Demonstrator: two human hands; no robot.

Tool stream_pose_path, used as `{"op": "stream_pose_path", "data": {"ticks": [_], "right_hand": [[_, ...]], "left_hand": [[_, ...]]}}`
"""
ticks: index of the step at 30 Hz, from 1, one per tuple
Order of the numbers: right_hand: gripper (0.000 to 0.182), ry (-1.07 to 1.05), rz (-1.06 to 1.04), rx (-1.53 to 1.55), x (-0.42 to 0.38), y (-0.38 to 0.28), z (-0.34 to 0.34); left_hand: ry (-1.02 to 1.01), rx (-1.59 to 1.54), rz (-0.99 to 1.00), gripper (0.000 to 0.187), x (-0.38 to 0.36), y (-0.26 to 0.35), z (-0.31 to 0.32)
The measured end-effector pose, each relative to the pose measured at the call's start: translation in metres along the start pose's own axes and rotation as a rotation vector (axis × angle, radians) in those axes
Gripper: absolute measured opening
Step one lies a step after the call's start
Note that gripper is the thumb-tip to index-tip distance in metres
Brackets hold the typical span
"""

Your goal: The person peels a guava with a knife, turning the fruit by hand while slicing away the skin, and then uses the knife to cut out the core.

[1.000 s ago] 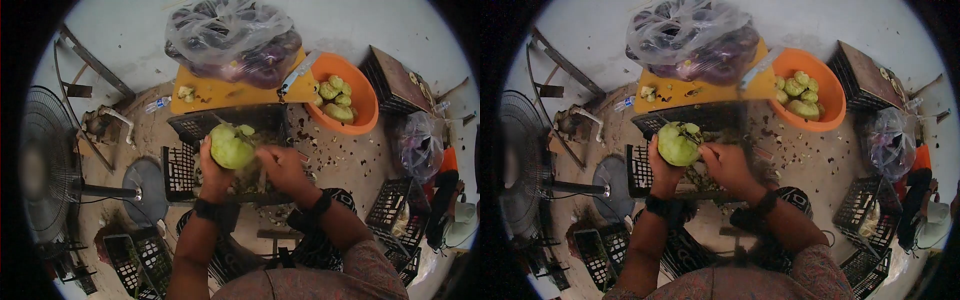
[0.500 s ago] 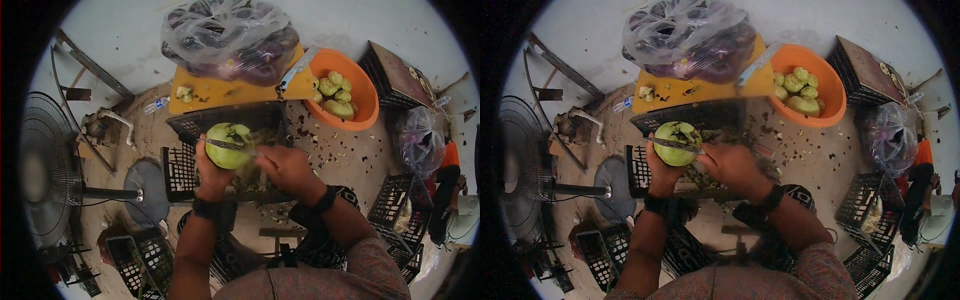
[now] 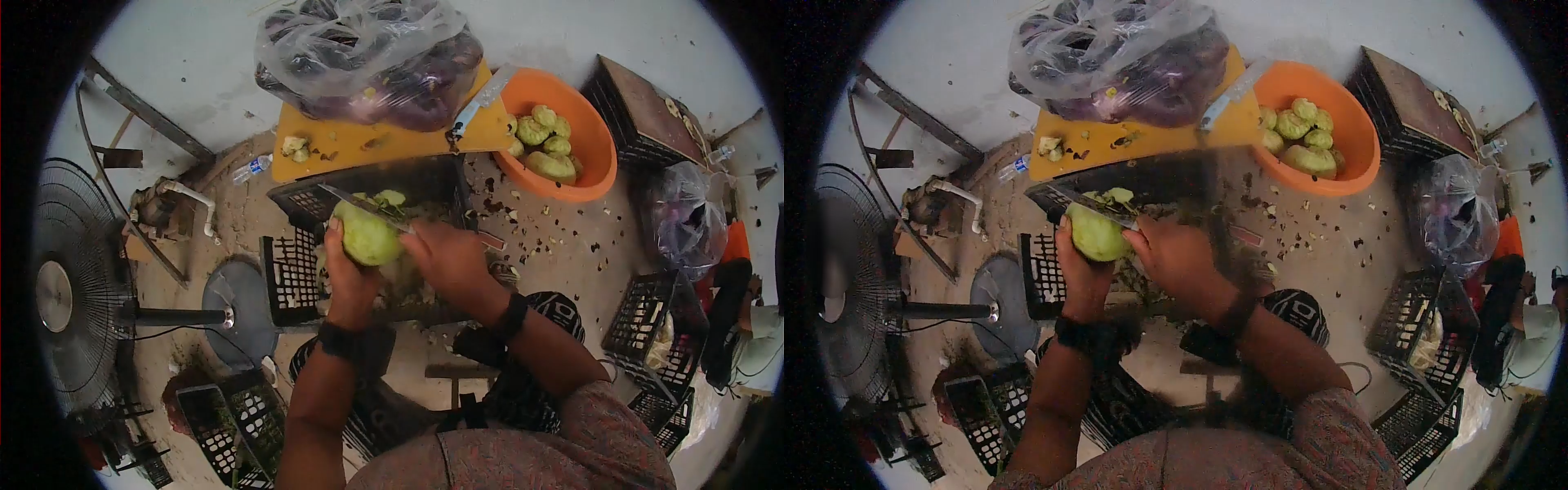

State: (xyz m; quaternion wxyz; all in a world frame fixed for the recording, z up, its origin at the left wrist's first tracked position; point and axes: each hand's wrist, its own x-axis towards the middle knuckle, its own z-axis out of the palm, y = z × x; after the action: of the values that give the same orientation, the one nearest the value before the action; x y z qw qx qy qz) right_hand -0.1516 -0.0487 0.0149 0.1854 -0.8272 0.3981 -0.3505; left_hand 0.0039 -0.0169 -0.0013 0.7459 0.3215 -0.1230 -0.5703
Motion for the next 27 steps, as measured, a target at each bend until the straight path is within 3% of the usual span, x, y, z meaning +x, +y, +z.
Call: {"op": "stream_pose_path", "data": {"ticks": [2, 4, 8, 10, 12, 13, 15, 18, 20, 23, 27], "right_hand": [[0.028, 0.001, 0.020, 0.039, 0.005, -0.001, 0.002], [0.030, 0.020, 0.216, 0.294, 0.009, -0.005, 0.001], [0.034, 0.184, 0.194, 0.390, 0.010, -0.003, 0.011], [0.035, 0.014, 0.352, 0.410, 0.011, -0.001, 0.004], [0.035, -0.005, 0.432, 0.476, 0.013, 0.011, 0.010], [0.035, -0.027, 0.512, 0.542, 0.014, 0.016, 0.013], [0.033, 0.025, 0.492, 0.512, 0.015, 0.020, 0.016], [0.030, 0.142, 0.431, 0.544, 0.014, 0.013, 0.012], [0.028, 0.218, 0.392, 0.605, 0.015, 0.007, 0.004], [0.024, 0.091, 0.380, 0.548, 0.016, 0.003, -0.012], [0.023, 0.075, 0.164, 0.415, 0.017, -0.004, -0.018]], "left_hand": [[0.027, 0.138, 0.101, 0.037, 0.001, -0.002, 0.005], [0.056, 0.278, 0.207, 0.035, 0.001, -0.002, 0.004], [0.078, 0.251, 0.168, 0.037, 0.003, -0.004, -0.003], [0.063, 0.259, 0.161, 0.037, 0.004, -0.003, -0.005], [0.044, 0.037, -0.022, 0.045, 0.007, 0.000, -0.005], [0.043, 0.040, -0.022, 0.045, 0.007, 0.001, -0.003], [0.013, -0.174, -0.160, 0.055, 0.007, 0.003, 0.003], [-0.013, -0.101, -0.186, 0.068, 0.008, 0.001, 0.005], [-0.013, -0.106, -0.198, 0.065, 0.007, 0.002, 0.005], [-0.030, -0.064, -0.166, 0.060, 0.010, 0.000, 0.001], [-0.087, 0.042, -0.099, 0.049, 0.009, -0.004, -0.006]]}}
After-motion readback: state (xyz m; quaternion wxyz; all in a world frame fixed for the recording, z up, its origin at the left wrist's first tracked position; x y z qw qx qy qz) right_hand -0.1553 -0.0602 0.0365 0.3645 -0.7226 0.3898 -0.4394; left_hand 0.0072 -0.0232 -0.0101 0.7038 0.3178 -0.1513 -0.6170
